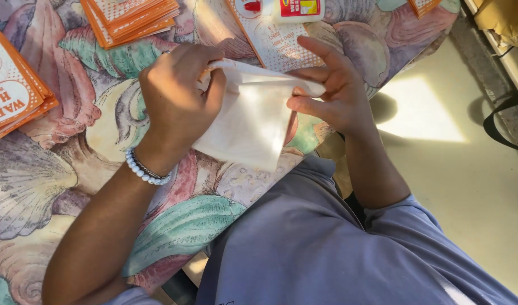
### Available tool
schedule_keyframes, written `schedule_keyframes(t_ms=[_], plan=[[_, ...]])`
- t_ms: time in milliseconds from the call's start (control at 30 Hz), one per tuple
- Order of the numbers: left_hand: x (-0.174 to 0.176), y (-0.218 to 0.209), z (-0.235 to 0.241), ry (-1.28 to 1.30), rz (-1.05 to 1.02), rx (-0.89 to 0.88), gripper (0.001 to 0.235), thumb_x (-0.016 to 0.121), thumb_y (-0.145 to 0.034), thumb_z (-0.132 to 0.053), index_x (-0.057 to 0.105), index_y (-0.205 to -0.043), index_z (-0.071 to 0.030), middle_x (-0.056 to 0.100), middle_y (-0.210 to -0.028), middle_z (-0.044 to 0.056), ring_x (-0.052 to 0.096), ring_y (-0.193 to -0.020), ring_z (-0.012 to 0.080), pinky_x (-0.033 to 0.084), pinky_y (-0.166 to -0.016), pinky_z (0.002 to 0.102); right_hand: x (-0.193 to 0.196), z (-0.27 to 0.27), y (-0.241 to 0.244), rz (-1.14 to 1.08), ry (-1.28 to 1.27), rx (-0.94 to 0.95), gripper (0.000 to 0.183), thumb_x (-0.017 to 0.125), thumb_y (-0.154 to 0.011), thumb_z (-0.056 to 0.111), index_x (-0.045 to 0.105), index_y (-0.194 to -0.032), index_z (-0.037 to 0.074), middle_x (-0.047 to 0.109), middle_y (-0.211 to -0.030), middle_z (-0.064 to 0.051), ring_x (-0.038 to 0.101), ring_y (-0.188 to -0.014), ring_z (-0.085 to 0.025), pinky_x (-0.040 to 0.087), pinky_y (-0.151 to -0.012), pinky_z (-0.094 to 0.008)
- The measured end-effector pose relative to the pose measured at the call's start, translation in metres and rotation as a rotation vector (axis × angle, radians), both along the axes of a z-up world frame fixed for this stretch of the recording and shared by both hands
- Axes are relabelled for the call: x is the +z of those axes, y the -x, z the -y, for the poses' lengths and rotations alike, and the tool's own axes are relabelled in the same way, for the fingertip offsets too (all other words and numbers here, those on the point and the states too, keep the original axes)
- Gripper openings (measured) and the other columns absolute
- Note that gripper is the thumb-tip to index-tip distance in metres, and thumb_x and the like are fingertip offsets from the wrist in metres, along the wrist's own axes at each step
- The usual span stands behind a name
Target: Applying glue to paper templates and folding them to assemble small bags.
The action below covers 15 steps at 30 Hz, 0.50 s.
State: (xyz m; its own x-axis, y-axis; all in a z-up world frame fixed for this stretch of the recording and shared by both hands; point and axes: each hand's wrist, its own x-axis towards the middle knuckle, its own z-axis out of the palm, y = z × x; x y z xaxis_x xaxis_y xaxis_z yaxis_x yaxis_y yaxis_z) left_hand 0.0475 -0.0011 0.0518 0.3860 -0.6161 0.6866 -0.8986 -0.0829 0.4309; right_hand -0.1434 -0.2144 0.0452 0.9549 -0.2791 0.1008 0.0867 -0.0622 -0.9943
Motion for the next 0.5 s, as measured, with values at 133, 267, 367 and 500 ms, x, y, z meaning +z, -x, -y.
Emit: schedule_keyframes(t_ms=[133,267,367,500], plan=[[-0.004,0.0,0.001,-0.011,0.061,0.059,0.013,0.071,-0.092,-0.008,0.075,-0.103,-0.004,0.075,-0.094,0.009,0.069,-0.073,0.0288,0.051,-0.056,0.041,0.0,-0.006,-0.002,-0.033,0.054,-0.107,0.093,0.083,-0.089,0.002,0.028,-0.162,0.02,0.058,-0.153,-0.013,0.067,-0.117,-0.019,0.063,-0.098,-0.034],[0.001,0.005,0.001,0.026,-0.037,0.05,0.014,0.065,-0.093,-0.005,0.074,-0.101,0.0,0.073,-0.091,0.011,0.068,-0.07,0.0275,0.052,-0.057,0.039,-0.022,0.0,-0.006,-0.063,-0.051,-0.16,0.126,0.092,-0.079,0.01,0.004,-0.167,0.028,0.072,-0.145,-0.019,0.076,-0.126,-0.027,0.069,-0.098,-0.043],[0.004,0.002,0.003,0.116,-0.162,-0.08,0.01,0.062,-0.092,0.004,0.072,-0.094,0.002,0.07,-0.083,0.012,0.066,-0.073,0.0275,0.05,-0.063,0.037,-0.024,-0.013,-0.013,-0.105,-0.13,-0.112,0.113,0.083,-0.087,-0.004,0.005,-0.167,0.02,0.077,-0.122,-0.018,0.073,-0.129,-0.03,0.066,-0.104,-0.038],[0.008,-0.011,-0.002,0.085,-0.346,-0.185,0.012,0.069,-0.089,-0.002,0.077,-0.096,0.002,0.069,-0.08,0.008,0.052,-0.061,0.0164,0.038,-0.056,0.031,-0.05,0.009,-0.019,-0.185,-0.138,-0.193,0.065,0.078,-0.088,-0.003,0.056,-0.147,0.013,0.079,-0.105,-0.015,0.074,-0.095,-0.013,0.064,-0.089,-0.029]])
